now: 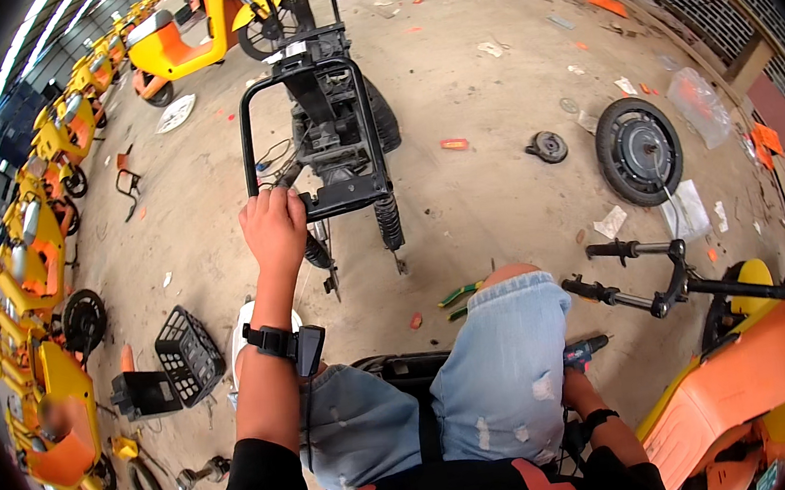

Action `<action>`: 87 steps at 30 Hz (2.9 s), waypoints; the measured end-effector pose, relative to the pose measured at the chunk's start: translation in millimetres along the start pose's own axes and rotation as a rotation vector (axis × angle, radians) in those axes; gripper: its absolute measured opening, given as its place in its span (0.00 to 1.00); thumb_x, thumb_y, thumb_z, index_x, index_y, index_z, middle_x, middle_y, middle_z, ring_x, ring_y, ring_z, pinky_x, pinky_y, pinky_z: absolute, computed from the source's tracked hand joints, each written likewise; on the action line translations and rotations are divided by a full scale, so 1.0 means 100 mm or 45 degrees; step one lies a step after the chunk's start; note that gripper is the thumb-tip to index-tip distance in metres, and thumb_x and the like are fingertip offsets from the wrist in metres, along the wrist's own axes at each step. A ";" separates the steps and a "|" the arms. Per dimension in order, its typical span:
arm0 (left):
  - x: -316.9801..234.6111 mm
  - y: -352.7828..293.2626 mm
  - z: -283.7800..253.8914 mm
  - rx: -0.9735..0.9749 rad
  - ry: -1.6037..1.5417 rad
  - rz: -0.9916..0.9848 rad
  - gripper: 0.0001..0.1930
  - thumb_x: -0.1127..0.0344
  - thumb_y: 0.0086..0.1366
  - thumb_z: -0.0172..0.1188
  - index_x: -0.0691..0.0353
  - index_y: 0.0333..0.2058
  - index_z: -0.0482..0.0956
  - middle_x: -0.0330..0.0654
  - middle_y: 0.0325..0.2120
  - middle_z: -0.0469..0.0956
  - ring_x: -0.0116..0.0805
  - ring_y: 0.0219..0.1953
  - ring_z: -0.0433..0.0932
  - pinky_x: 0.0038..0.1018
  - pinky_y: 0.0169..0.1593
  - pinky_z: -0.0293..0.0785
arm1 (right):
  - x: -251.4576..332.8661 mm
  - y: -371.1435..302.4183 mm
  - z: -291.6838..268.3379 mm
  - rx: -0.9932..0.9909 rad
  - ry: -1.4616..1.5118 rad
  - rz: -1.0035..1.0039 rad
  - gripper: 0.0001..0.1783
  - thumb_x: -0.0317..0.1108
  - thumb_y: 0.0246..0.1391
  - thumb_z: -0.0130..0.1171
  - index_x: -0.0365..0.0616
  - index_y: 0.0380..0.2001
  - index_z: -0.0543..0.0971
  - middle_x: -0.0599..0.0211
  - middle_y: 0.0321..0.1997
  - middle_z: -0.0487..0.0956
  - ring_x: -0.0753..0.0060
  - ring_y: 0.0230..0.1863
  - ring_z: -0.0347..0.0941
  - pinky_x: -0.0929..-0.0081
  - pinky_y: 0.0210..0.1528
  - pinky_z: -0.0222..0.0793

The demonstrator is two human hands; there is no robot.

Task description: The person sits on a low stool in a workshop and uses pliers to work on the rear suspension of a black scooter frame. They manipulate the suspension springs and frame components while surrounded by other yellow scooters and parts.

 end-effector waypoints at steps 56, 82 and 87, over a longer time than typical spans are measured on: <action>-0.64 -0.81 -0.66 1.752 -0.652 0.168 0.20 0.56 0.66 0.54 0.63 0.50 0.72 0.50 0.39 0.78 0.48 0.42 0.77 0.39 0.46 0.72 | 3.49 2.07 0.05 0.513 -0.810 -1.249 0.42 0.49 0.34 0.74 0.47 0.55 0.73 0.53 0.54 0.75 0.48 0.55 0.69 0.53 0.53 0.68; -0.66 -0.80 0.30 2.009 -0.492 0.171 0.24 0.57 0.64 0.60 0.60 0.56 0.71 0.50 0.42 0.79 0.49 0.46 0.77 0.40 0.52 0.71 | 3.59 2.27 0.01 0.299 -0.196 -1.363 0.25 0.25 0.40 0.57 0.43 0.47 0.75 0.53 0.43 0.75 0.44 0.45 0.74 0.56 0.46 0.70; -0.63 -0.77 0.49 1.850 -0.452 0.097 0.22 0.57 0.65 0.58 0.61 0.54 0.72 0.52 0.37 0.80 0.53 0.43 0.78 0.41 0.47 0.73 | 4.14 2.33 -0.90 0.435 0.226 -1.093 0.26 0.20 0.42 0.51 0.40 0.49 0.76 0.49 0.43 0.79 0.46 0.47 0.75 0.58 0.48 0.71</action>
Point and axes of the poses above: each hand's wrist, its own y-axis towards the middle knuckle, its own z-axis out of the palm, x = y × z, the point moved 6 cm from there along y, towards the middle knuckle
